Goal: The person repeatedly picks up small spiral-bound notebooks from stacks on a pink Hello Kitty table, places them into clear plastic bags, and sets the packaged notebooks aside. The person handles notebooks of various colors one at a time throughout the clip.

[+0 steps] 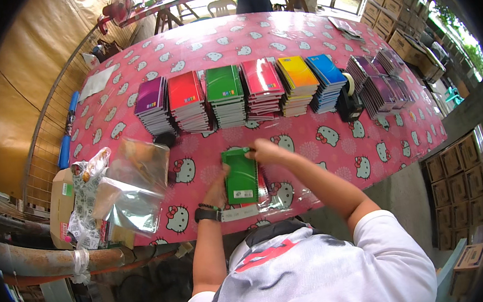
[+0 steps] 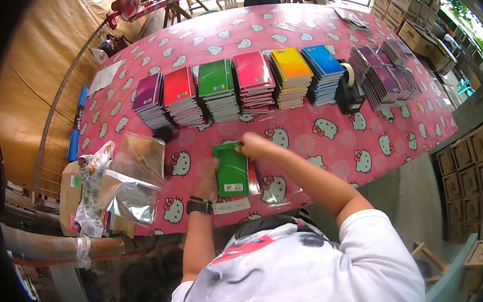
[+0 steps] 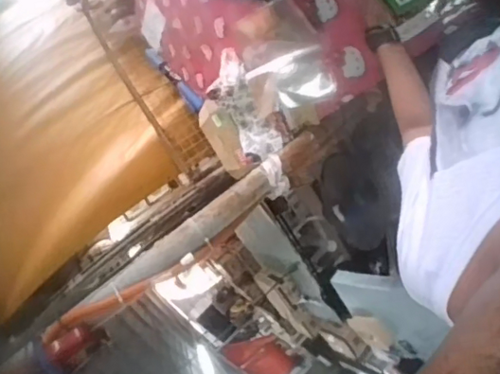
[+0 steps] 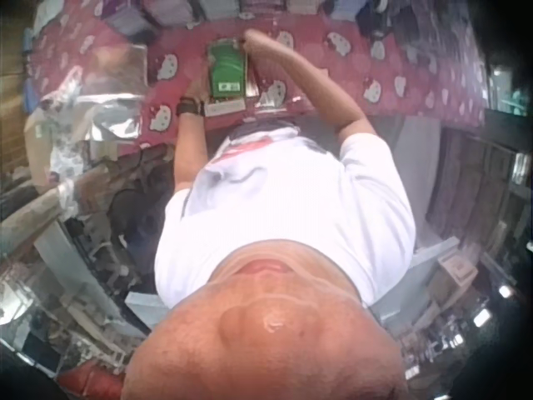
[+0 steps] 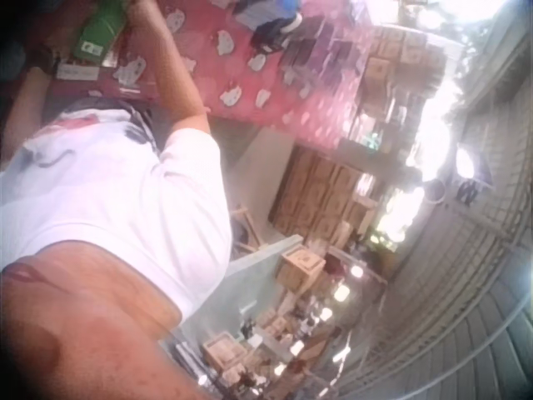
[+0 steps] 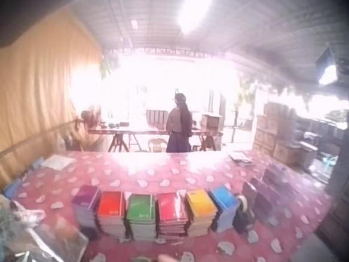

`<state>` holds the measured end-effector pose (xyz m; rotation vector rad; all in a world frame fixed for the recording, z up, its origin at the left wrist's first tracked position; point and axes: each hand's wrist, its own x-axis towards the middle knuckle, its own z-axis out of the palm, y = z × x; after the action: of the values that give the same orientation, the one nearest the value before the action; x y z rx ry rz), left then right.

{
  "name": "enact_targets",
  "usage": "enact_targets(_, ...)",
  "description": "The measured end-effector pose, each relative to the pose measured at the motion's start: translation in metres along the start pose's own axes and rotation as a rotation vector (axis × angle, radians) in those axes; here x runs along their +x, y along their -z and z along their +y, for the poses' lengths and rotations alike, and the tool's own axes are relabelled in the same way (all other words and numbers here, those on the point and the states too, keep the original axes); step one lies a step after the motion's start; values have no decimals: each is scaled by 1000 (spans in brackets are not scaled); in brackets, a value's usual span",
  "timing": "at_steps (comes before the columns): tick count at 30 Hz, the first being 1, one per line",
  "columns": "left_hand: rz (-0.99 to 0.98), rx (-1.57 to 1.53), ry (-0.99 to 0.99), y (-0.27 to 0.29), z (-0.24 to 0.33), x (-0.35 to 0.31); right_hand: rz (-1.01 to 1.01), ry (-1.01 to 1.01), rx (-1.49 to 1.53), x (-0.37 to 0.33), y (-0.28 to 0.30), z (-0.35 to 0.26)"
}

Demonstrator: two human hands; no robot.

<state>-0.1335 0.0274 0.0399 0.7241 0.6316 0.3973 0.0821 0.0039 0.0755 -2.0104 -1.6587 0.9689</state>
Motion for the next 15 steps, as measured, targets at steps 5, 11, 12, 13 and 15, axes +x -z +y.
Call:
enact_targets(5,109,252,22,7,-10,0,792,432,-331,-1,56,-39)
enact_targets(11,123,188,-18,4,-16,4,891,190,-825,10,120,7)
enact_targets(12,128,151,-27,5,-18,6,888,276,-836,11,123,16)
enact_targets(13,97,112,-3,7,-18,7,927,358,-789,9,125,16)
enact_targets(15,41,31,44,12,-16,5,968,452,-662,-2,131,9)
